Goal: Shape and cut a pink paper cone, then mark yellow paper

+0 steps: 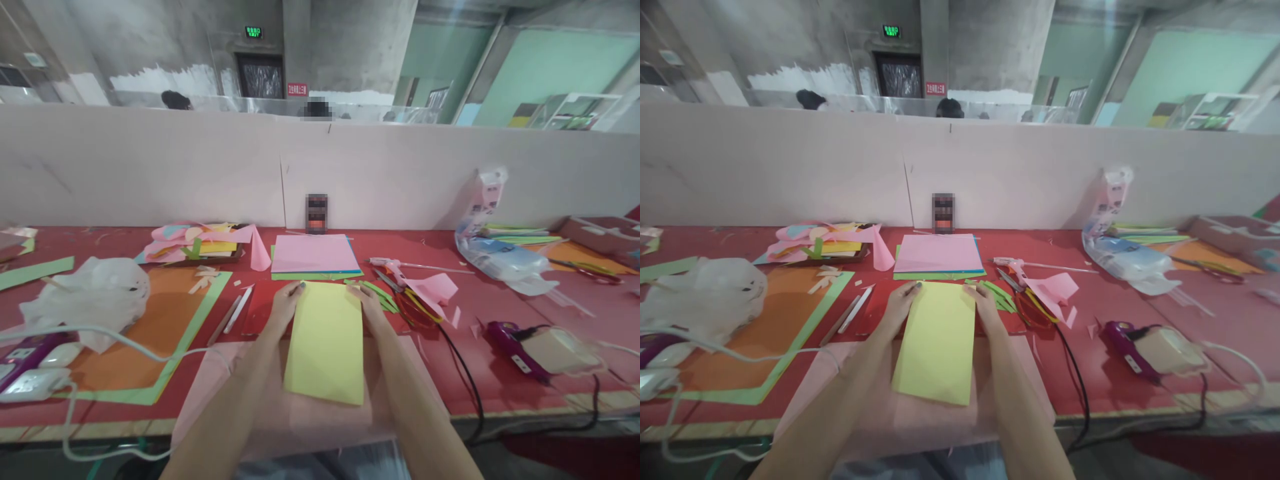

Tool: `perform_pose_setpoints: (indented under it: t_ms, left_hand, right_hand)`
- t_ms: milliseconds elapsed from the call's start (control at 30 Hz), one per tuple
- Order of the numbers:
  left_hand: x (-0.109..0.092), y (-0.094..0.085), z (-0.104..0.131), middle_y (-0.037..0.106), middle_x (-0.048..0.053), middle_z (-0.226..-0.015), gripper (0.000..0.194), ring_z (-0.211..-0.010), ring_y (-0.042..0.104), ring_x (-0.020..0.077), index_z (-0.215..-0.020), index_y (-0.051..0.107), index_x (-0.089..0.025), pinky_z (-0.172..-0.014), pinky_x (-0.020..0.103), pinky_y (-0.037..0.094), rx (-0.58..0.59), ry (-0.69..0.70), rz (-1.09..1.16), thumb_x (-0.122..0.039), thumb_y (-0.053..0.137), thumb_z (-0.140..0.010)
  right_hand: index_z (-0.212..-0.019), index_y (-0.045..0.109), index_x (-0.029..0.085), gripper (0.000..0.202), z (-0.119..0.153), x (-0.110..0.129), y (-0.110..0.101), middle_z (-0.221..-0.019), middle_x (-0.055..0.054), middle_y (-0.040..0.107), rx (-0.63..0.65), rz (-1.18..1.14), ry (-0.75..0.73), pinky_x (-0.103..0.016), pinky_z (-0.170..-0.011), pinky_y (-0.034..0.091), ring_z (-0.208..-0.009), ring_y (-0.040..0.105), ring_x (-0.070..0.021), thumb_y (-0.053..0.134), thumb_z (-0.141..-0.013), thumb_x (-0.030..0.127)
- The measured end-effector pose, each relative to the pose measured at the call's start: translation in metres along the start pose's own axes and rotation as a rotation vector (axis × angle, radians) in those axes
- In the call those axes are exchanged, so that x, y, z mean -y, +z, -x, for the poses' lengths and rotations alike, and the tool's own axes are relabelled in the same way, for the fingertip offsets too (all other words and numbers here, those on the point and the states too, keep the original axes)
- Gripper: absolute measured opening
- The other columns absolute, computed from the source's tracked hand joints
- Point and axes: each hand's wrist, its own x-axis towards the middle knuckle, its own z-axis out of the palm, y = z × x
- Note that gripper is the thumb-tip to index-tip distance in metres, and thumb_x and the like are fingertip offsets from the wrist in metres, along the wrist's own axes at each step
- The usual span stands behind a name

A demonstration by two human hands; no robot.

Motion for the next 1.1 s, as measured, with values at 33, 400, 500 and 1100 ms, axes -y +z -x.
perform_pose_setpoints:
  t_ms: [33, 400, 500, 1100]
  left_hand:
    - [-0.001, 0.0, 0.001, 0.068, 0.007, -0.093, 0.035, -0.089, 0.06, 0.0216, -0.089, 0.066, -0.014, -0.08, 0.031, 0.045, 0.011, -0.006, 0.002, -0.042, 0.058, -0.07]
    - [0.006, 0.001, -0.002, 0.069, 0.005, -0.09, 0.028, -0.088, 0.061, 0.0215, -0.085, 0.067, -0.015, -0.082, 0.032, 0.045, -0.029, 0.002, -0.048, -0.037, 0.058, -0.069]
    - [0.007, 0.001, -0.003, 0.069, 0.005, -0.09, 0.029, -0.088, 0.061, 0.0215, -0.086, 0.067, -0.016, -0.082, 0.033, 0.044, -0.031, 0.019, -0.091, -0.038, 0.056, -0.07]
    - [0.0, -0.001, -0.001, 0.068, 0.008, -0.09, 0.026, -0.086, 0.062, 0.0208, -0.086, 0.065, -0.015, -0.079, 0.032, 0.047, 0.016, -0.014, -0.06, -0.034, 0.057, -0.069]
  right_hand:
    - [-0.081, 0.062, 0.018, 0.04, 0.0, 0.0, -0.001, -0.077, -0.004, 0.067, 0.028, -0.059, 0.015, -0.028, -0.061, 0.047, -0.071, 0.062, -0.0212, 0.056, -0.067, 0.055]
    - [-0.079, 0.067, 0.018, 0.028, -0.007, -0.007, 0.005, -0.082, -0.006, 0.067, 0.077, 0.102, -0.014, -0.031, -0.065, 0.045, -0.074, 0.06, -0.0201, 0.061, -0.067, 0.042]
    - [-0.079, 0.066, 0.019, 0.025, -0.008, -0.009, 0.006, -0.08, -0.005, 0.067, 0.069, 0.165, -0.041, -0.03, -0.063, 0.045, -0.07, 0.06, -0.019, 0.059, -0.068, 0.04]
    - [-0.079, 0.068, 0.02, 0.028, -0.009, -0.012, 0.004, -0.077, -0.004, 0.068, 0.044, 0.257, -0.038, -0.03, -0.062, 0.043, -0.068, 0.059, -0.0196, 0.058, -0.068, 0.044]
